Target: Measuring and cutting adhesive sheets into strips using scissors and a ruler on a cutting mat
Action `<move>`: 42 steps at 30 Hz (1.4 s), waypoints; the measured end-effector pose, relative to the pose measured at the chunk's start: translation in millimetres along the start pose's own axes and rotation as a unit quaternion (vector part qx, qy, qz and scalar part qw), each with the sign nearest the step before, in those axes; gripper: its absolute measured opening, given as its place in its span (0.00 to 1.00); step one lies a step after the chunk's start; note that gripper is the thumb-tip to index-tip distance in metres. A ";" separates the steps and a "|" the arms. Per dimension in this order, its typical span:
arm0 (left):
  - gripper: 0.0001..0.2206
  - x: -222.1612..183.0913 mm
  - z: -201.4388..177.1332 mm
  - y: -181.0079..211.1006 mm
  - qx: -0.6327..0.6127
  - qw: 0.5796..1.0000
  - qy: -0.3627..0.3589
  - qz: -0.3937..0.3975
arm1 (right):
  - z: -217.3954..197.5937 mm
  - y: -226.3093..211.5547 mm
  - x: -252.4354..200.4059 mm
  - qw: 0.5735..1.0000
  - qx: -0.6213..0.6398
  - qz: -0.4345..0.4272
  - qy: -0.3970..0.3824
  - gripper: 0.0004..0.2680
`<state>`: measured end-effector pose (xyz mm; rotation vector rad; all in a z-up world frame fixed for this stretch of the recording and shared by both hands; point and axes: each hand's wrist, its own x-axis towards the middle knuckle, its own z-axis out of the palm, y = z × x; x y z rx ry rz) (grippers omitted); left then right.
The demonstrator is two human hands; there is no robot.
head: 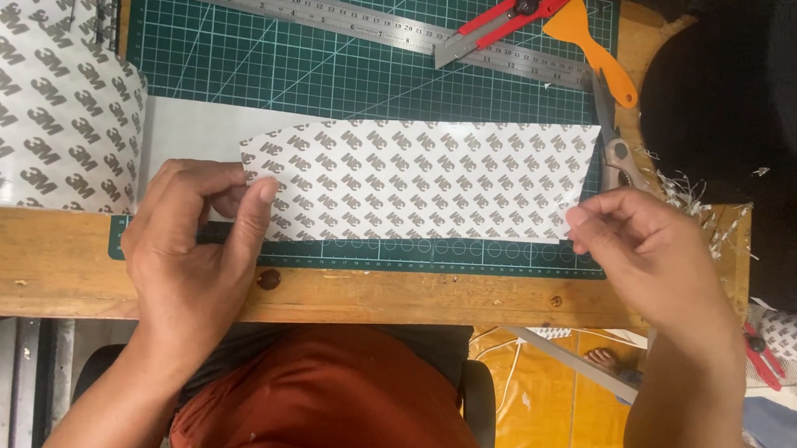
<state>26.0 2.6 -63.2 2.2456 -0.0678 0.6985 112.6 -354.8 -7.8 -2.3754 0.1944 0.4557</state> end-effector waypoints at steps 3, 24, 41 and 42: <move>0.05 0.3 0.4 1.6 0.001 1.000 -0.003 -0.006 | -1.1 -9.3 -3.0 0.999 -0.033 0.021 -0.002 0.06; 0.06 1.6 5.2 -4.0 0.067 0.997 -0.032 0.011 | 5.5 -9.4 0.2 0.999 -0.021 0.030 -0.040 0.08; 0.07 0.9 7.7 -8.5 0.094 0.994 -0.052 0.020 | 8.2 -11.1 3.9 0.996 -0.040 0.055 -0.059 0.08; 0.07 0.6 7.9 -8.8 0.094 0.994 -0.052 0.016 | 8.1 -11.3 4.1 0.996 -0.046 0.056 -0.060 0.08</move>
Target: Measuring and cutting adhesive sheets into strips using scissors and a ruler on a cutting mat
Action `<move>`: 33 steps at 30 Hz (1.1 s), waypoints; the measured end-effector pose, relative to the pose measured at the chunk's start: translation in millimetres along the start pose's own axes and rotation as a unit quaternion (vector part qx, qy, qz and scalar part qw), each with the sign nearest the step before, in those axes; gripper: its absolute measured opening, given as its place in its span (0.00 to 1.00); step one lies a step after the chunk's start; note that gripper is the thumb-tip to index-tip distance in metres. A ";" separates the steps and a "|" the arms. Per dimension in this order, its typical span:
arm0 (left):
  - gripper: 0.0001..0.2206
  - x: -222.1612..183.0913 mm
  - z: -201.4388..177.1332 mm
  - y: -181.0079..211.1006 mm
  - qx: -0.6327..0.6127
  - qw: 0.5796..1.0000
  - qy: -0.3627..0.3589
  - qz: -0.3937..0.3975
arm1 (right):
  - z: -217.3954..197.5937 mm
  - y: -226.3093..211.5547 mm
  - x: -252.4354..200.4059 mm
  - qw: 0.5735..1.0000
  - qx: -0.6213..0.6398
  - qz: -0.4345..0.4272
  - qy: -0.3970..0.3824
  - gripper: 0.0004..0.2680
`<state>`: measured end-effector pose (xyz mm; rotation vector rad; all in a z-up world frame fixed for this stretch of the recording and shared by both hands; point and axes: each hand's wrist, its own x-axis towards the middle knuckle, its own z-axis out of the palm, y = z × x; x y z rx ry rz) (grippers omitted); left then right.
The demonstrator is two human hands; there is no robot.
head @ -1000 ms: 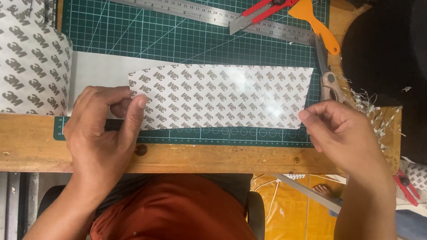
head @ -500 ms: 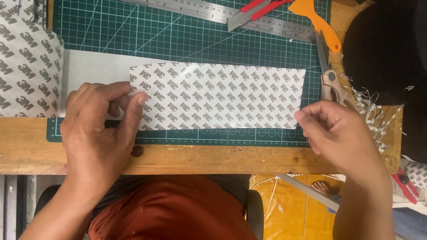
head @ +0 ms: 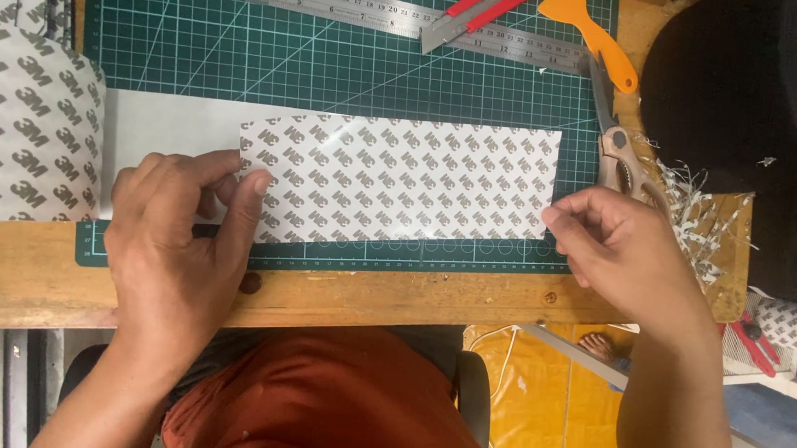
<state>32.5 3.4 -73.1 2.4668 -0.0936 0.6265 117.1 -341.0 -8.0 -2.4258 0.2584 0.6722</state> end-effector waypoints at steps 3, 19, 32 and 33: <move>0.07 0.6 -0.3 0.5 0.004 1.000 -0.002 -0.002 | 1.6 3.3 2.2 1.000 0.002 -0.001 0.001 0.08; 0.07 3.4 -1.5 1.7 0.022 1.000 -0.013 0.001 | 5.0 8.2 7.0 0.999 0.028 0.016 -0.001 0.07; 0.07 4.1 2.3 0.9 0.016 1.000 -0.010 -0.004 | 5.4 5.5 6.0 1.000 0.006 0.016 0.011 0.08; 0.07 3.7 2.6 0.5 0.021 1.000 -0.011 -0.006 | 4.4 1.6 4.3 1.000 -0.009 0.028 0.007 0.08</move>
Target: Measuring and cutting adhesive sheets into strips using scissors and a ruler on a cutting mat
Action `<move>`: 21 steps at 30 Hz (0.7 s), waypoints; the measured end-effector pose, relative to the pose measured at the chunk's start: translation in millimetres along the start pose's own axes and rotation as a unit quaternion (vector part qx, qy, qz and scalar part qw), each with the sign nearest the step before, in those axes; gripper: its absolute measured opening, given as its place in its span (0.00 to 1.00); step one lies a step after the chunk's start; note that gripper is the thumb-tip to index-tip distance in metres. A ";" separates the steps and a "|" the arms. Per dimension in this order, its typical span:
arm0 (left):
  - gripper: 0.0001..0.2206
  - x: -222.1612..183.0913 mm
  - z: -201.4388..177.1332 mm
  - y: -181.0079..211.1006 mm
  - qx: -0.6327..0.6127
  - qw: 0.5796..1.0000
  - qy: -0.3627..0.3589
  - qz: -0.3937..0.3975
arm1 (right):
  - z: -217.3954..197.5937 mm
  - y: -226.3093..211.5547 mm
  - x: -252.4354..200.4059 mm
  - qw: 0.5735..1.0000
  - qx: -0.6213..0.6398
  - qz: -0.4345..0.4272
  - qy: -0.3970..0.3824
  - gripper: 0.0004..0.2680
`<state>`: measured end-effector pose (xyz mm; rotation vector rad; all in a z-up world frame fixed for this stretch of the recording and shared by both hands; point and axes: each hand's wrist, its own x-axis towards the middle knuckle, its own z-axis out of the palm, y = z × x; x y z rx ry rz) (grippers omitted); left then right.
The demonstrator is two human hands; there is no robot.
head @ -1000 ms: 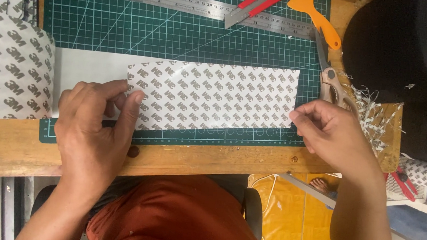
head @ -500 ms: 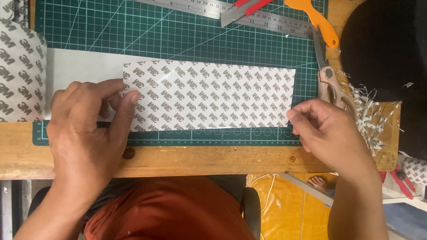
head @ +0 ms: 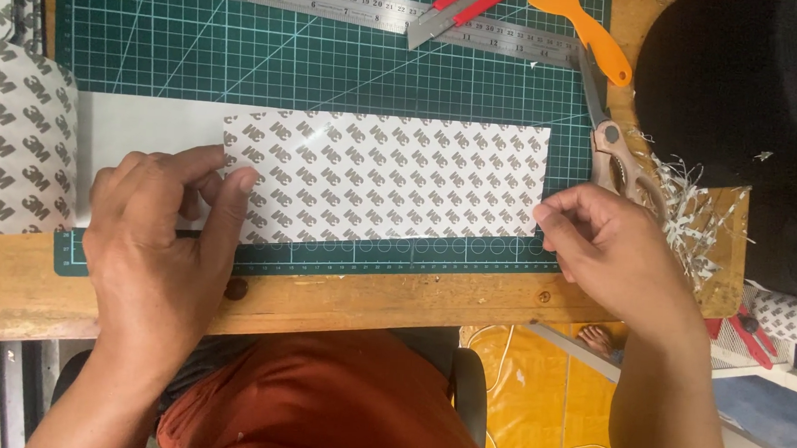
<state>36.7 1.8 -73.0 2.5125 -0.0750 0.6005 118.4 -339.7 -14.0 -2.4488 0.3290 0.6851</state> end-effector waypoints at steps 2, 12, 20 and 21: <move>0.08 0.2 0.3 -0.4 0.004 1.000 -0.001 -0.002 | -0.5 -1.9 -1.0 1.000 -0.015 0.012 -0.004 0.09; 0.08 0.6 2.2 -1.9 0.006 1.000 0.005 0.010 | 1.9 -1.3 -1.5 1.000 -0.009 0.009 0.009 0.07; 0.08 3.6 3.0 0.1 0.008 1.000 0.005 0.008 | 1.7 -4.2 -5.3 0.999 -0.024 0.036 0.007 0.09; 0.08 3.8 3.6 0.2 0.012 1.000 0.005 0.010 | 2.0 -2.5 -5.0 0.999 -0.022 0.023 0.011 0.08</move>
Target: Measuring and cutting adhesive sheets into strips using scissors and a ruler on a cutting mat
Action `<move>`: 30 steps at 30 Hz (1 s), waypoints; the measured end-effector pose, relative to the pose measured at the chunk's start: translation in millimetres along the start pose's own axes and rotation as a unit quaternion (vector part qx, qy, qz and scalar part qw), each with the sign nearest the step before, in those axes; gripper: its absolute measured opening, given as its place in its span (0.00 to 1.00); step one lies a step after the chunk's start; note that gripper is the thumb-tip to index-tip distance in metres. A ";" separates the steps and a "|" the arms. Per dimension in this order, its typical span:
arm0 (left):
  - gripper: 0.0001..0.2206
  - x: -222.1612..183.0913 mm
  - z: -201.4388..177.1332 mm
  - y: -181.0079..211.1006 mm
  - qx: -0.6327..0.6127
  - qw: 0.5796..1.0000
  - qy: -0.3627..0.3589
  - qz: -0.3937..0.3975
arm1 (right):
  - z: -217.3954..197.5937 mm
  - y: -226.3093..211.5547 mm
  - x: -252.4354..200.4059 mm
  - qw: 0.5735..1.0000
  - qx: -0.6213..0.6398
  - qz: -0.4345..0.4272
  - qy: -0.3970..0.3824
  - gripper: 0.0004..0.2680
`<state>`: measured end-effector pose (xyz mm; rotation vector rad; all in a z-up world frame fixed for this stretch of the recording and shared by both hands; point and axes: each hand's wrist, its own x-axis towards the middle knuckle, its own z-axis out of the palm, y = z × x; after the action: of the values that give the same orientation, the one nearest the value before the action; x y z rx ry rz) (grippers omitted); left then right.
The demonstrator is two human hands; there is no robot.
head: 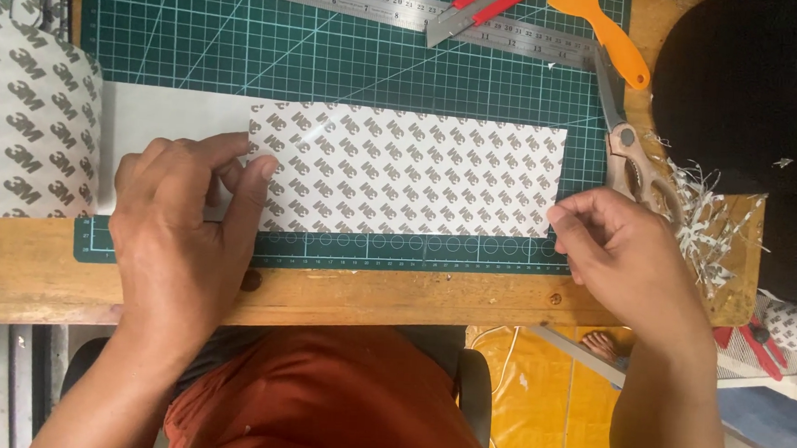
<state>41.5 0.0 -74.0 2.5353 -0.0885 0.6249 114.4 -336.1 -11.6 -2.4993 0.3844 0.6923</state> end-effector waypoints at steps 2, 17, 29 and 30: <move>0.08 0.5 0.9 -0.4 0.007 1.000 0.000 0.001 | 0.3 0.5 -0.3 1.000 0.002 -0.014 0.003 0.08; 0.08 4.0 2.6 1.5 0.010 1.000 0.018 0.012 | 8.1 2.6 -1.7 0.999 -0.004 -0.001 0.037 0.08; 0.08 6.2 1.4 3.7 0.048 0.998 0.033 0.035 | 12.7 1.7 -5.1 0.998 -0.037 -0.010 0.052 0.07; 0.08 6.2 1.4 3.7 0.055 0.997 0.034 0.036 | 13.9 7.9 -2.4 0.997 -0.037 -0.037 0.059 0.07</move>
<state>46.9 -3.5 -70.5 2.6227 -0.1266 0.7624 103.8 -334.7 -23.8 -2.6179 0.3111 0.5411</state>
